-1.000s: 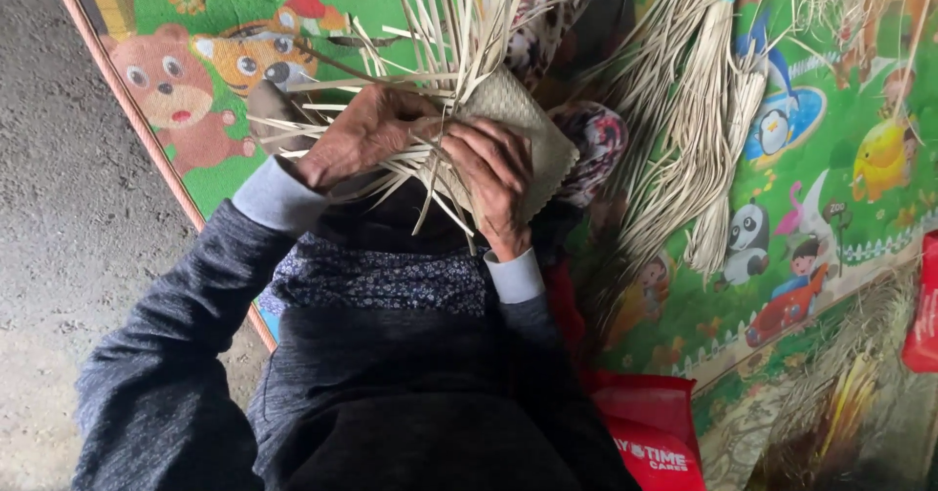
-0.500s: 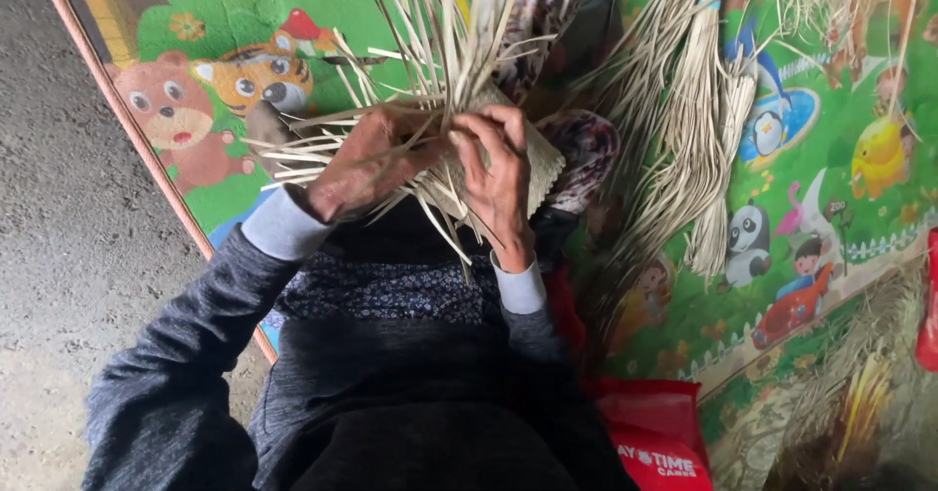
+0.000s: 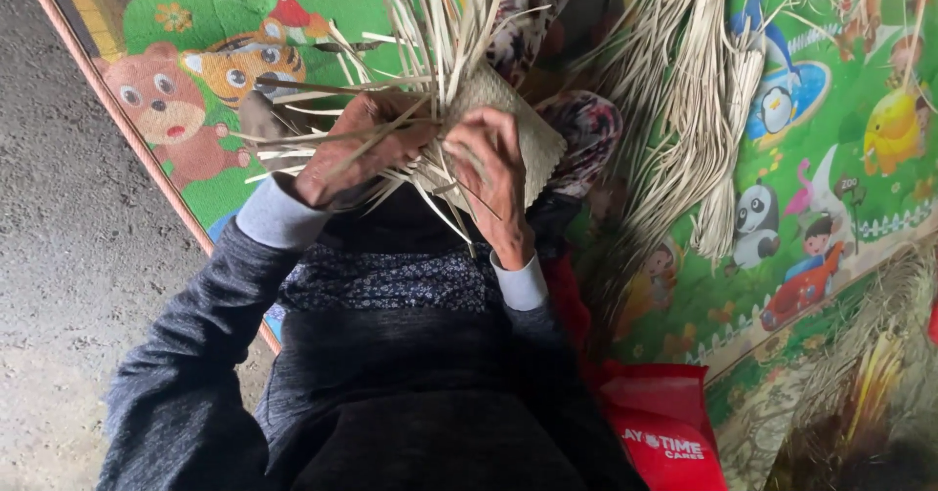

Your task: Weaving thin bamboo or straw strips into a structured mat or basket

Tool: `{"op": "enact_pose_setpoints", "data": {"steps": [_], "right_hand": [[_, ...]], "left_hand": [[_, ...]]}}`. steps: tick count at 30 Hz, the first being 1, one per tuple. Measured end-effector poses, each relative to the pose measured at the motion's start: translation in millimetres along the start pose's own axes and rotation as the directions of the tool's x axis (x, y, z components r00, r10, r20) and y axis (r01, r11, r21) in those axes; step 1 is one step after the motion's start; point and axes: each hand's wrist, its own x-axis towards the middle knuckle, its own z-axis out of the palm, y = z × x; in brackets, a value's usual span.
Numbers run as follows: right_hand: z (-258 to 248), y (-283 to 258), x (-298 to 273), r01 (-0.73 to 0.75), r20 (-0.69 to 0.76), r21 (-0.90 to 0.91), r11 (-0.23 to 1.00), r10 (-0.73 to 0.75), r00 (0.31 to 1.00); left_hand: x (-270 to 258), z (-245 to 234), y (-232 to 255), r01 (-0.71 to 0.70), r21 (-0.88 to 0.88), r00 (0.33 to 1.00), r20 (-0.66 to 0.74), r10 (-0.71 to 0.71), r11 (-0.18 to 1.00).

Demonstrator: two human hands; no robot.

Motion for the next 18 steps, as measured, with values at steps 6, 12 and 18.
{"op": "enact_pose_setpoints", "data": {"steps": [6,12,18], "right_hand": [[0.6,5.7,-9.9,0.178,-0.007,-0.284,0.942,-0.187,0.982],[-1.3,0.6,-1.9,0.179,-0.003,-0.165,0.97,-0.182,0.983],[-4.3,-6.3,5.7,0.132,0.155,-0.296,0.946,-0.088,0.984]], "left_hand": [[3.0,1.7,-9.1,0.066,0.103,0.996,-0.062,-0.06,0.992],[-6.1,14.7,-8.0,-0.034,0.352,0.987,-0.137,0.087,0.935],[-6.9,27.7,-55.7,-0.193,0.597,0.878,-0.249,0.409,0.778]]}}
